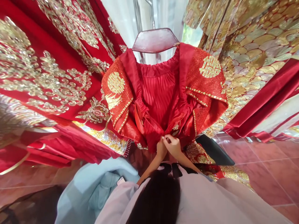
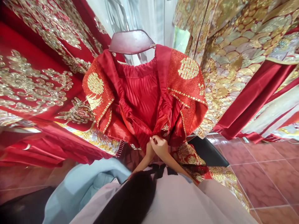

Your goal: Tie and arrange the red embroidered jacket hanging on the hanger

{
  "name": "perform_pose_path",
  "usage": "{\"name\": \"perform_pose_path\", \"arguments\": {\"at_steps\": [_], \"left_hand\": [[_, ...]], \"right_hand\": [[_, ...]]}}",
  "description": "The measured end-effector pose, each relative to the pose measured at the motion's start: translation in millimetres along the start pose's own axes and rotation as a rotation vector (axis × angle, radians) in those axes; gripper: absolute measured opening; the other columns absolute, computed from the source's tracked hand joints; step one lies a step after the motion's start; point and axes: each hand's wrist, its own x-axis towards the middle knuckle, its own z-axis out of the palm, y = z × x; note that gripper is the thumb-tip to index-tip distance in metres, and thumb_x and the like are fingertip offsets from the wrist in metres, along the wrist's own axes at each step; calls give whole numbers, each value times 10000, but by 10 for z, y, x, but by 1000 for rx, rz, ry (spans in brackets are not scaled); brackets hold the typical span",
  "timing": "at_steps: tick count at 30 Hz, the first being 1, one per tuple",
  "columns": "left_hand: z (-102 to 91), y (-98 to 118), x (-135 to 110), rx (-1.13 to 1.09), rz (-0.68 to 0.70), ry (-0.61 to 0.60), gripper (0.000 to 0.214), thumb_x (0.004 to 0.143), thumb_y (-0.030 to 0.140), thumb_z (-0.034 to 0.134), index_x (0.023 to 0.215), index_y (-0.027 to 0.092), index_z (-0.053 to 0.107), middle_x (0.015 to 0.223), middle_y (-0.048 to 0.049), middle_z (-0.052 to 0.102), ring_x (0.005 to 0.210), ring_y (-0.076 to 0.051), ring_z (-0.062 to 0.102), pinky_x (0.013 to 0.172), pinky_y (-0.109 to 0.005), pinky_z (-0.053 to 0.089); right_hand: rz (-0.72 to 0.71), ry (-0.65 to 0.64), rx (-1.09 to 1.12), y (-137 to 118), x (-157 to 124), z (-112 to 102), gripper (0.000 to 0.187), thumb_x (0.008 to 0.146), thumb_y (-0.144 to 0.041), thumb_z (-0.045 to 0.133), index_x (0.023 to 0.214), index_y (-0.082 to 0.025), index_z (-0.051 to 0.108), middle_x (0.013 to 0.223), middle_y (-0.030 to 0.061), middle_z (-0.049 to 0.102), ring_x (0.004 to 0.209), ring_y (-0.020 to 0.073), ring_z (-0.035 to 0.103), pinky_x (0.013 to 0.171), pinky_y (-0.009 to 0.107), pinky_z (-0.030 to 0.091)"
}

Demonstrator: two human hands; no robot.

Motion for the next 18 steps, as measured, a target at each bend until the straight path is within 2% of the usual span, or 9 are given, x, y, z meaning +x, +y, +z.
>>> {"name": "perform_pose_path", "arguments": {"at_steps": [3, 6, 9, 13, 18], "left_hand": [[-50, -17, -13, 26, 26, 4, 177, 863, 120, 419, 885, 159, 590, 818, -99, 634, 761, -202, 640, 691, -297, 446], [-55, -50, -19, 70, 26, 11, 208, 855, 91, 418, 897, 138, 615, 823, -93, 649, 747, -179, 634, 695, -269, 458], [-20, -75, -12, 137, 21, 21, 251, 837, 44, 417, 962, 104, 626, 829, -86, 660, 741, -169, 634, 695, -249, 480], [-13, -59, -7, 199, 31, 8, 274, 835, 20, 450, 1031, 83, 631, 882, -94, 685, 763, -165, 644, 720, -247, 501], [-39, 20, -22, 236, 29, -15, 242, 854, 29, 461, 997, 67, 652, 901, -124, 693, 785, -180, 659, 710, -241, 502]], "right_hand": [[27, 97, -101, -14, 20, 17, 297, 864, -385, 458, 883, -177, 669, 768, 74, 692, 638, 171, 626, 666, 270, 474], [53, 165, -199, 21, 45, 108, 309, 853, -394, 496, 936, -148, 665, 724, 71, 686, 613, 181, 628, 616, 270, 461], [45, 217, -201, 55, 49, 225, 307, 847, -397, 518, 920, -136, 660, 708, 67, 682, 611, 169, 627, 602, 252, 449], [8, 238, -88, 53, 41, 268, 288, 881, -391, 476, 803, -164, 636, 657, 40, 659, 577, 134, 602, 596, 225, 445], [41, 204, -103, 44, 49, 170, 304, 881, -368, 468, 954, -154, 671, 855, 87, 713, 701, 168, 657, 683, 266, 492]]}}
